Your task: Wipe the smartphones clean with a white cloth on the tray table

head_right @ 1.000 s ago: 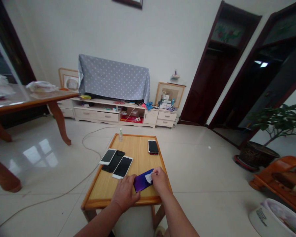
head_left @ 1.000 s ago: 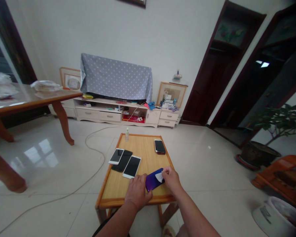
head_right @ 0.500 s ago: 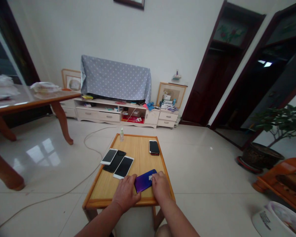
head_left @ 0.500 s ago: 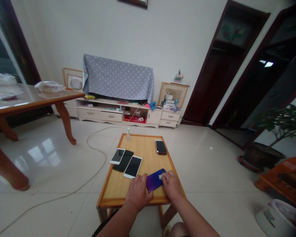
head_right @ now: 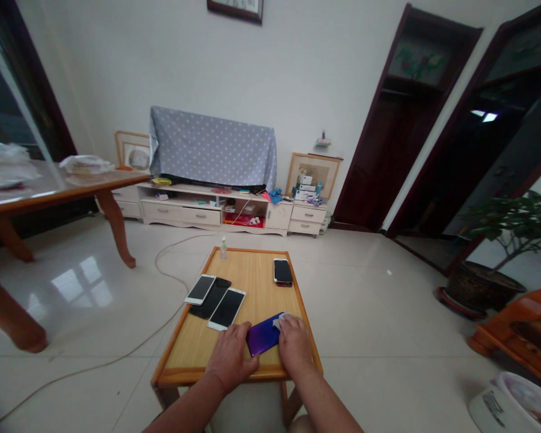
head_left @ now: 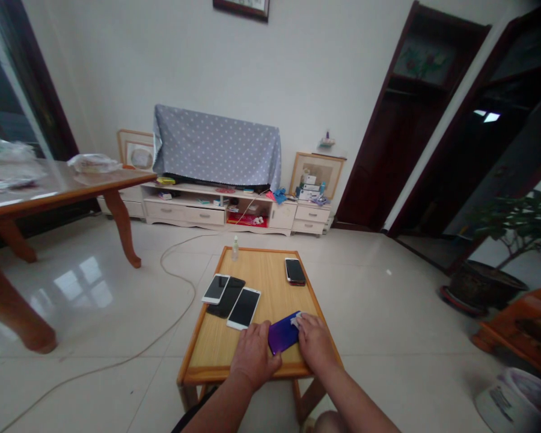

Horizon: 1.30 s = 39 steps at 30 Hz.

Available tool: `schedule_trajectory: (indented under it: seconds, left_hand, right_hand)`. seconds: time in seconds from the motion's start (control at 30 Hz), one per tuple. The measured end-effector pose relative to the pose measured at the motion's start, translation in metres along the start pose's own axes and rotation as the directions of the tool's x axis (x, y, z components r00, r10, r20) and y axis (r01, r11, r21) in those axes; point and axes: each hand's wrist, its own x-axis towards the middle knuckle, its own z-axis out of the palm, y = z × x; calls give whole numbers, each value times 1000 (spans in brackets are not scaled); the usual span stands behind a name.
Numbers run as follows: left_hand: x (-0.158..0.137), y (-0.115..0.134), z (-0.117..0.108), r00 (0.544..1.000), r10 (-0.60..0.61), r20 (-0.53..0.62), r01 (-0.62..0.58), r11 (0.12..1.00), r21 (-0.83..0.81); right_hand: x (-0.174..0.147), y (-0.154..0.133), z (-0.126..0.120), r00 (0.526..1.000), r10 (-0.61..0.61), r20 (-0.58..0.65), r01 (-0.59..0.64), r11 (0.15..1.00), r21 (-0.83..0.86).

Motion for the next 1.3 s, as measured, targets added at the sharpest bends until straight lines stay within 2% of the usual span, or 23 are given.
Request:
schedule_trajectory:
  seconds: [0.07, 0.2, 0.27, 0.33, 0.43, 0.5, 0.63, 0.7, 0.77, 0.83, 0.9, 0.97, 1.07, 1.13, 1.2, 1.3]
  left_hand:
    - [0, 1, 0, 1000, -4, -2, 4, 1000, 5]
    - [-1, 2, 1, 999, 1, -33, -2, 1000, -11]
    - [0, 2, 0, 1000, 5, -30, -5, 1000, -20]
    - [0, 2, -1, 1000, 0, -16, 0, 1000, -19]
    - [0, 4, -4, 1000, -7, -1, 7, 1000, -6]
    - [0, 5, -5, 1000, -16, 16, 16, 1000, 5]
    - [0, 7, -6, 999, -26, 37, 25, 1000, 17]
    - [0, 7, -6, 999, -25, 24, 25, 1000, 6]
    - [-1, 7, -7, 1000, -27, 11, 27, 1000, -13]
    - [-1, 6, -7, 1000, -28, 0, 28, 999, -24]
    - [-1, 6, -7, 1000, -26, -6, 26, 999, -26]
    - [-1, 5, -5, 1000, -17, -11, 16, 999, -35]
    - [-1, 3, -4, 1000, -17, 7, 17, 999, -44]
    - [-1, 3, -4, 999, -26, 23, 26, 999, -40]
    - [-1, 3, -5, 999, -32, 28, 33, 999, -34]
    - [-2, 5, -7, 999, -30, 18, 31, 999, -24]
  right_hand:
    - [-1, 0, 0, 1000, -4, 19, 5, 1000, -18]
    - [-13, -20, 2, 966, -193, 170, 191, 981, 31]
    - [-12, -22, -3, 952, -224, 208, 224, 974, 28]
    - [-5, -14, -11, 966, -156, 205, 164, 986, -20]
    - [8, -5, -19, 986, 9, 165, 6, 996, -90]
    - [9, -12, -20, 985, 31, 171, -18, 997, -78]
    - [-5, -45, -16, 957, -161, 242, 146, 986, 80]
    - [-8, -51, -18, 942, -214, 258, 190, 975, 116]
    - [-6, -46, -22, 954, -154, 258, 140, 988, 72]
    - [-1, -36, -25, 971, -8, 238, 9, 1000, -4]
    - [0, -31, -24, 969, 108, 222, -100, 994, -45]
    - [-7, -36, -20, 967, 84, 242, -81, 996, -22]
    - [-23, -50, -14, 955, -92, 282, 76, 995, 67]
    - [-29, -49, -15, 953, -122, 279, 103, 991, 81]
    - [-28, -39, -20, 965, -42, 259, 32, 999, 42]
    - [-21, -22, -27, 967, 140, 213, -137, 990, -32]
